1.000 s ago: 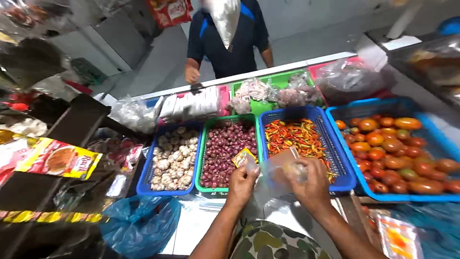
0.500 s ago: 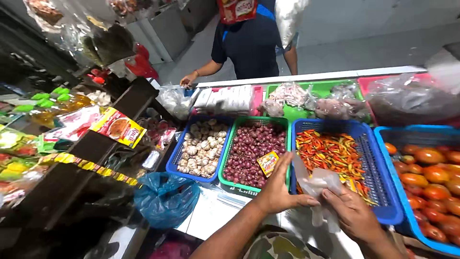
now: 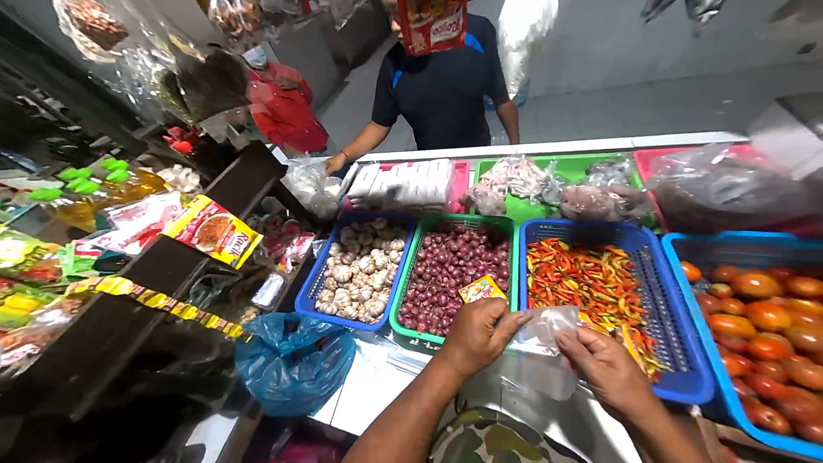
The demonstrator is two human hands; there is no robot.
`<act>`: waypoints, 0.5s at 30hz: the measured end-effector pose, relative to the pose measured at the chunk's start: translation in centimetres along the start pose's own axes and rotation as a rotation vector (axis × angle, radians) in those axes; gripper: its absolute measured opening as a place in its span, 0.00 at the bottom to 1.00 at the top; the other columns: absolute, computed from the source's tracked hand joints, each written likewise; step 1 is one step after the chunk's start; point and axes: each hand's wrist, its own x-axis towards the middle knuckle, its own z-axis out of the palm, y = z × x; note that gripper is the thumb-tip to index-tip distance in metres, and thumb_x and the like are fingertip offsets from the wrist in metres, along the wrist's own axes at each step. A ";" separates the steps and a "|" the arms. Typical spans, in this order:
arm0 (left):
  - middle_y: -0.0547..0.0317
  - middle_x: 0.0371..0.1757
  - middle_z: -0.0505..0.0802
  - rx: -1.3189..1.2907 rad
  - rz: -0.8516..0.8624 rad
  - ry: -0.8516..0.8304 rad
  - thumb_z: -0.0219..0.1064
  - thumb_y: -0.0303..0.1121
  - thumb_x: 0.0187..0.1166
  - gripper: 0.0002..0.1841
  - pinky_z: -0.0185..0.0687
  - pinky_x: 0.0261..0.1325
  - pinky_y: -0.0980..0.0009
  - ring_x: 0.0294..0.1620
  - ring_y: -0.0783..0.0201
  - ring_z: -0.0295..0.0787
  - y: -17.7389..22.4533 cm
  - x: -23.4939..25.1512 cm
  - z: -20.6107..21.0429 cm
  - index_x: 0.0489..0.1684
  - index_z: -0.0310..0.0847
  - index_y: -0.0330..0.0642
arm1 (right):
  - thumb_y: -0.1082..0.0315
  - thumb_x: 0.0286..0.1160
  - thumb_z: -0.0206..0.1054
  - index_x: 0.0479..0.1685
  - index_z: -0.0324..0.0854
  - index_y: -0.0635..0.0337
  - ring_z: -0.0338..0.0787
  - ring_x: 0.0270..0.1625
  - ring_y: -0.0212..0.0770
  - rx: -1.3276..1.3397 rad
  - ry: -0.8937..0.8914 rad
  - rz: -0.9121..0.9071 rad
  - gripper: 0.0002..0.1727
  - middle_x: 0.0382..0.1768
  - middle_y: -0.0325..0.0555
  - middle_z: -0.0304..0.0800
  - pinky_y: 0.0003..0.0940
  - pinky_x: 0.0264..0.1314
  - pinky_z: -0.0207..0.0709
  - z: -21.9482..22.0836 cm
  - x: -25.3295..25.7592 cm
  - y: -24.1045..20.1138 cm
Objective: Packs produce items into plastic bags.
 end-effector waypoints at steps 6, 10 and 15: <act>0.58 0.46 0.95 0.069 -0.173 -0.354 0.69 0.43 0.83 0.16 0.91 0.56 0.59 0.46 0.66 0.93 0.1 -2.1 -1.5 0.60 0.86 0.44 | 0.62 0.81 0.68 0.49 0.86 0.62 0.92 0.34 0.34 -0.169 -0.048 0.068 0.12 0.37 0.41 0.93 0.33 0.40 0.90 1.3 -0.3 0.8; 0.61 0.55 0.96 0.219 -0.243 -0.509 0.58 0.27 0.82 0.16 0.86 0.67 0.53 0.58 0.62 0.93 -2.4 -5.6 -2.6 0.58 0.91 0.50 | 0.58 0.79 0.70 0.64 0.86 0.55 0.93 0.44 0.31 -0.356 -0.185 0.094 0.19 0.47 0.39 0.95 0.34 0.53 0.89 0.1 -0.7 2.8; 0.50 0.49 0.95 0.407 -0.530 -0.512 0.56 0.26 0.80 0.14 0.86 0.61 0.42 0.53 0.49 0.93 -5.8 -10.6 -5.2 0.51 0.90 0.43 | 0.57 0.82 0.66 0.57 0.89 0.56 0.92 0.41 0.33 -0.503 0.208 0.102 0.15 0.43 0.41 0.94 0.37 0.48 0.89 -4.7 2.4 2.0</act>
